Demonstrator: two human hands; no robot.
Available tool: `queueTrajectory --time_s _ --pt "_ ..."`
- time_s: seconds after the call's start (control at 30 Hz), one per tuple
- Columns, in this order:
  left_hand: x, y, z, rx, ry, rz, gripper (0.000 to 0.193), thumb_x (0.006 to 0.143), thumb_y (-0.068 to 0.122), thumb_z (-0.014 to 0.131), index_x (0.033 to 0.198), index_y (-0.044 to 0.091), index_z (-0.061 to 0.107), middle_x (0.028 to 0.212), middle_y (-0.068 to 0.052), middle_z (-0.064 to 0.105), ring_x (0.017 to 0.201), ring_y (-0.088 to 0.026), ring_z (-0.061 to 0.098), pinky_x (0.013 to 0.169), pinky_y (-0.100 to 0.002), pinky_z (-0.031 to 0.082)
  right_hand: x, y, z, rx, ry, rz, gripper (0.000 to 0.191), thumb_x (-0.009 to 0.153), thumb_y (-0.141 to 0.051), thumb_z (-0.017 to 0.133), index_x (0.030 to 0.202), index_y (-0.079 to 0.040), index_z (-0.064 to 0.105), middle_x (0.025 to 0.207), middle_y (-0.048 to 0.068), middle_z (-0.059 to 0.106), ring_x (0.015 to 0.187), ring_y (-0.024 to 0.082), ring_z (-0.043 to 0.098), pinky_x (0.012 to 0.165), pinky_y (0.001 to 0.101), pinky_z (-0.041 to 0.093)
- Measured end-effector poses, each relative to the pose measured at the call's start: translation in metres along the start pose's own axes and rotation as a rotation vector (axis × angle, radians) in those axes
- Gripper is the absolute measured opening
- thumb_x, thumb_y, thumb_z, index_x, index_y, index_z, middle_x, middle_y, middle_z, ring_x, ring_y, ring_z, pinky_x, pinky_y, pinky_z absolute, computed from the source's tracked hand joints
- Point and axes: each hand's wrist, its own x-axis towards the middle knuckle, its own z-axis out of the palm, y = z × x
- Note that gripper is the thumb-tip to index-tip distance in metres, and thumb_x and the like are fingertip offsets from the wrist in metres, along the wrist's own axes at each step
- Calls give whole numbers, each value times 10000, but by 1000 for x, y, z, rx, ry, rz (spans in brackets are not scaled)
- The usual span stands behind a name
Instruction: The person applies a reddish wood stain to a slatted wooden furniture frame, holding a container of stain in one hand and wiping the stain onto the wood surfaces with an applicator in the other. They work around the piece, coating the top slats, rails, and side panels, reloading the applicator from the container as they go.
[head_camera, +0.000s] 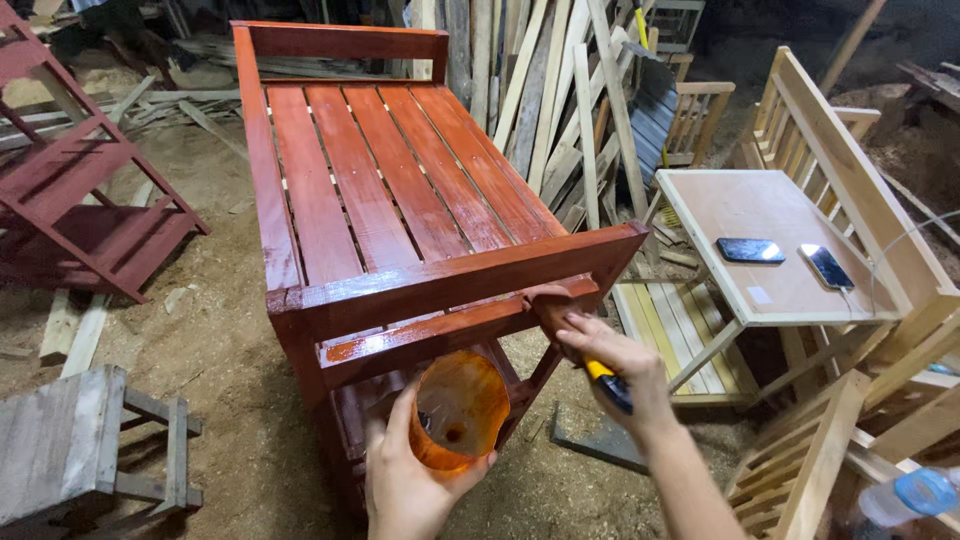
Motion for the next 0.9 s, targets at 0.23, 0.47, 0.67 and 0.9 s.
queueTrajectory --time_s 0.23,0.47,0.67,0.9 --pt "0 1 7 23 -91 -95 1136 467 462 1021 1462 210 535 1151 -108 707 1009 -279 677 932 -450 544 10 37 -17 -379 -52 -210 237 893 -72 747 1052 -244 785 1204 54 759 1160 293 722 870 343 575" --pt "5 -8 6 -17 -52 43 1092 468 477 987 1413 145 554 1166 -78 774 982 -292 694 925 -463 543 7 24 -17 -1 -22 60 316 820 -56 745 1114 -171 774 1224 101 734 1156 294 704 906 352 561" --pt "1 -19 -2 -48 -6 26 1103 422 407 1001 1397 131 568 1135 -121 754 1007 -319 714 923 -456 556 22 7 -21 46 -24 215 317 834 -7 746 1090 -189 789 1273 88 720 1125 266 737 871 322 585" --pt "-8 -48 -21 -1 12 -39 1128 392 470 1037 1374 146 584 1128 -145 739 1020 -325 722 946 -446 560 12 -51 -7 242 -26 239 398 760 27 788 1104 -172 794 1240 120 743 1178 270 723 1053 353 546"
